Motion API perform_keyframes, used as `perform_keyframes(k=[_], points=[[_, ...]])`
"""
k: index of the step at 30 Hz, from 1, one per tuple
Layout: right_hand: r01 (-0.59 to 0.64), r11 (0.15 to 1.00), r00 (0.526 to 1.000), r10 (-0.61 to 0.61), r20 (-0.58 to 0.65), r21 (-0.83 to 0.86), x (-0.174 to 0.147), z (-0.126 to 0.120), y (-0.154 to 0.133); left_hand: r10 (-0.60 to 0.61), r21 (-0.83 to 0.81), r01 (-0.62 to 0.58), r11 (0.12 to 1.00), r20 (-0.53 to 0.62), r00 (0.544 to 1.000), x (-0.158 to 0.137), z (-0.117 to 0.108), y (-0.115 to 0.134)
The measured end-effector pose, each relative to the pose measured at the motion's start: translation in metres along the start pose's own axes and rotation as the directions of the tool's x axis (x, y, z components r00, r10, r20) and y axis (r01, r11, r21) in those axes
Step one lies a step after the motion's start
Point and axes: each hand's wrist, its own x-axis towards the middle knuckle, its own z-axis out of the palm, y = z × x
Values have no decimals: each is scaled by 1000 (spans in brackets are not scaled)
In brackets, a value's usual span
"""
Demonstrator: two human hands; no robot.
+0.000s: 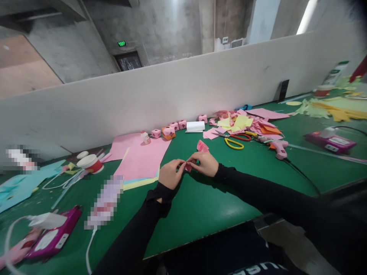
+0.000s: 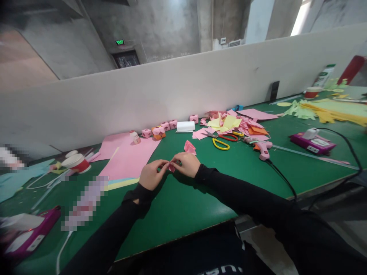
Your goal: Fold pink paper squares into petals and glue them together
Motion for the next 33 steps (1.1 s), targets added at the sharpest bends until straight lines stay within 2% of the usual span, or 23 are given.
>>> perform_keyframes(k=[9, 19, 24, 27, 29, 33], points=[[-25, 999, 999, 24, -36, -25, -1, -2, -3, -47, 33, 47, 998, -23, 999, 1, -2, 4], [-121, 993, 987, 121, -102, -1, -1, -2, -4, -206, -35, 204, 978, -80, 975, 3, -3, 1], [-216, 973, 955, 228, -189, 86, 1, 0, -6, -271, -119, 270, 956, 2, 962, 5, 0, 2], [-242, 962, 940, 264, -216, 125, 1, 2, -7, -272, -141, 277, 951, 53, 961, 5, 0, 2], [-240, 960, 944, 266, -196, 145, 1, 4, -7, -271, -176, 274, 945, 44, 962, 5, -1, 2], [-212, 963, 971, 227, -76, 165, -1, 10, -3, -235, -176, 223, 959, -52, 971, 5, -3, 0]])
